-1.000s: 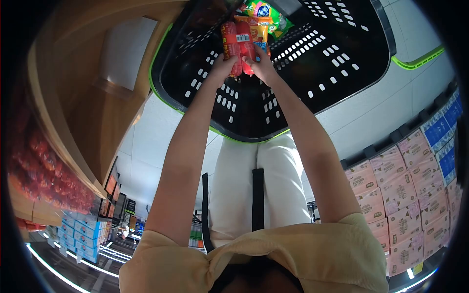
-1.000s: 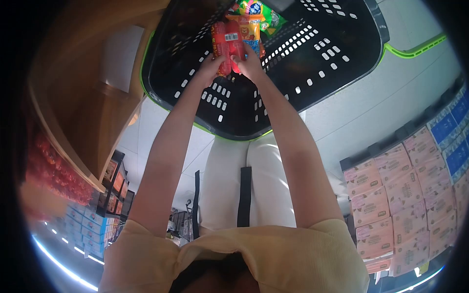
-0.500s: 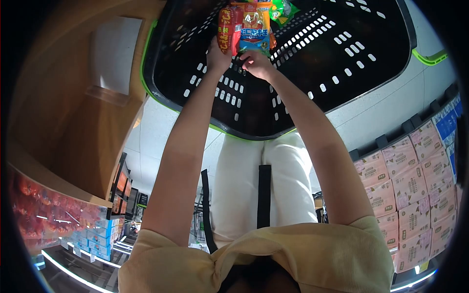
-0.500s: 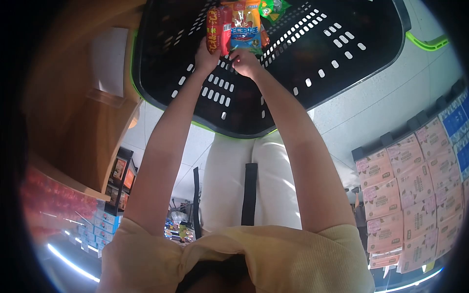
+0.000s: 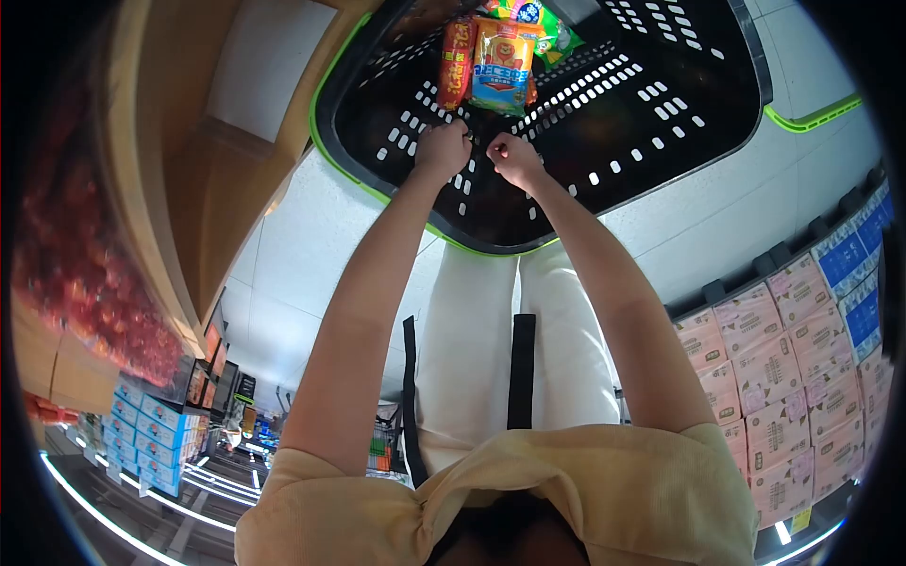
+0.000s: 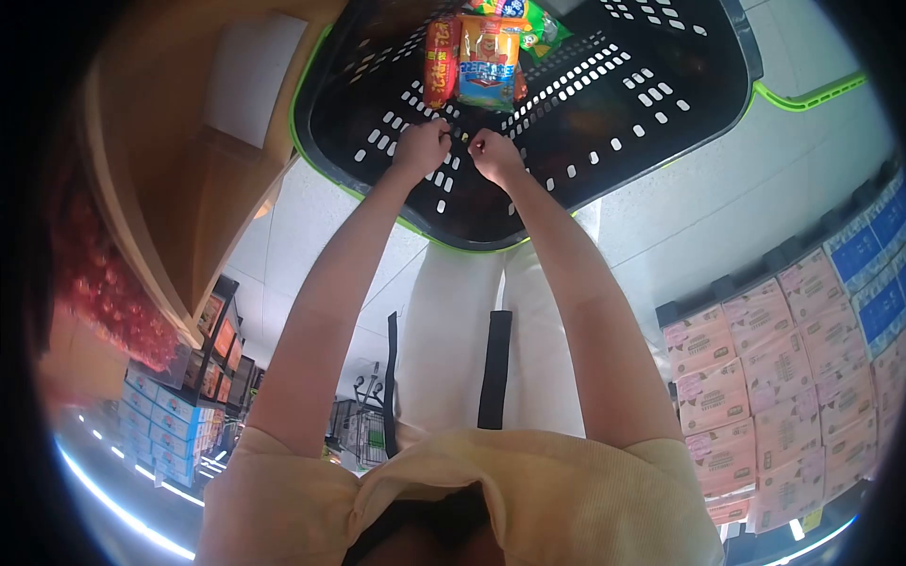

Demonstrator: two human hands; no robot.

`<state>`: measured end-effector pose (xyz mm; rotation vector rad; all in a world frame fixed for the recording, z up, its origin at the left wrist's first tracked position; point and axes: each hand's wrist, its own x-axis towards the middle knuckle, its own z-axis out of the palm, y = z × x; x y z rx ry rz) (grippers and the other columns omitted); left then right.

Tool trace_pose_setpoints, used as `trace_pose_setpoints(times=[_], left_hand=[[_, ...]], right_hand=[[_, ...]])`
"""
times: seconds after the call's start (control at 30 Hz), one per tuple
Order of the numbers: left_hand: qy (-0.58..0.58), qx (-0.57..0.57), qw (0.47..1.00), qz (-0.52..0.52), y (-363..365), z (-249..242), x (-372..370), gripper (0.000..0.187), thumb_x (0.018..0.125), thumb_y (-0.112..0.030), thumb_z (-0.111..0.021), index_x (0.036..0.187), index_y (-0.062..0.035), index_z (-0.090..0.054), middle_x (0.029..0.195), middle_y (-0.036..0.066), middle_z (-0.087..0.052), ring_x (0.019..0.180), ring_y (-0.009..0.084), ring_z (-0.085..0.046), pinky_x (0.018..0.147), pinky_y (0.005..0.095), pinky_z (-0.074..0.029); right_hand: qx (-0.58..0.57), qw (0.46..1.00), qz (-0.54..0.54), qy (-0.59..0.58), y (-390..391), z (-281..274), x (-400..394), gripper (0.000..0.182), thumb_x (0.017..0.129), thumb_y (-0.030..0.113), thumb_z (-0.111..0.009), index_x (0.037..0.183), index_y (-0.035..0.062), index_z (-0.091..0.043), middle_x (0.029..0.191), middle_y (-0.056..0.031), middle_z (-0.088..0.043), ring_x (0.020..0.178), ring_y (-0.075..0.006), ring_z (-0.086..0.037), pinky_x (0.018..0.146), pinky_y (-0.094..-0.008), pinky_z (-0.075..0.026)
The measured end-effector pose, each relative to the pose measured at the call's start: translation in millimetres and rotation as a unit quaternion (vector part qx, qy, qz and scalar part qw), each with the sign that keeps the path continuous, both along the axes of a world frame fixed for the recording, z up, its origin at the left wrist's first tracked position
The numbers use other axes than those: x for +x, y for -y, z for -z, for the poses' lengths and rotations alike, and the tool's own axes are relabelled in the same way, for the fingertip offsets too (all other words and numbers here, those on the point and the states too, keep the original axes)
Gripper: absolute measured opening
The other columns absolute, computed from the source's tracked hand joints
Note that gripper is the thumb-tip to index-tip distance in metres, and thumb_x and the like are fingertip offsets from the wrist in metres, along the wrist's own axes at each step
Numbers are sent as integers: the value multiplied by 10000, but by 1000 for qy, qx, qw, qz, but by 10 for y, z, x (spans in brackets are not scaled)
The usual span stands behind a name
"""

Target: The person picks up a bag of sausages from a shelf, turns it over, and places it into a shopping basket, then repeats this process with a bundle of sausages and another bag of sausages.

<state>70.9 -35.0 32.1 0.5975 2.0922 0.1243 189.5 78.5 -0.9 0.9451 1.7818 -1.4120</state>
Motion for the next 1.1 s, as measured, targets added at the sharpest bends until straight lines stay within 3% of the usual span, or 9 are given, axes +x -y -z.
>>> trace_pose_setpoints(times=[0.1,0.2,0.57,0.73,0.83,0.93,1.1], left_hand=[[16,-5,1000,19,4,-177,122,228,824,-221,-548,1005,-96,-608,904,136,-661,866,307,-629,828,424,-477],[8,-11,992,126,45,-353,261,231,840,-207,-513,1022,-83,-583,979,106,-652,988,262,-594,964,441,-362],[-64,20,976,206,292,-819,623,243,806,-209,-560,1011,-87,-602,1042,90,-630,1088,227,-542,998,402,-346],[-107,56,973,199,462,-996,695,202,811,-205,-552,958,-86,-623,1020,73,-635,1098,212,-533,1038,396,-292],[-121,133,973,146,567,-1008,756,169,796,-168,-533,882,-83,-650,972,89,-657,1100,227,-536,1058,401,-265],[-142,136,970,143,586,-1028,798,183,800,-181,-537,902,-78,-648,988,89,-652,1119,213,-527,1064,404,-251],[-129,50,978,156,535,-1159,865,178,837,-194,-521,943,-101,-629,1037,59,-630,1150,196,-498,1073,415,-231]], right_hand=[[55,994,-91,-13,-35,-113,124,161,818,208,-586,922,90,-620,874,-162,-655,860,-338,-625,758,-414,-495],[38,988,-151,-7,-48,-302,136,189,828,220,-567,964,99,-615,919,-156,-655,893,-334,-619,789,-420,-496],[103,895,-434,-31,92,-1054,187,264,866,261,-494,1051,99,-588,1025,-127,-639,1018,-293,-584,883,-412,-450],[137,876,-460,-46,163,-1272,282,268,872,266,-489,1048,87,-582,1032,-113,-637,1029,-280,-577,912,-402,-426],[145,879,-448,-71,162,-1346,385,253,865,257,-501,1028,83,-587,1017,-112,-640,1024,-279,-576,919,-395,-420],[147,883,-436,-95,151,-1470,464,234,854,243,-515,1004,82,-595,991,-109,-642,1005,-272,-580,916,-390,-419],[167,882,-416,-145,173,-1665,621,204,849,224,-515,961,79,-604,935,-92,-647,961,-255,-588,884,-384,-429]])
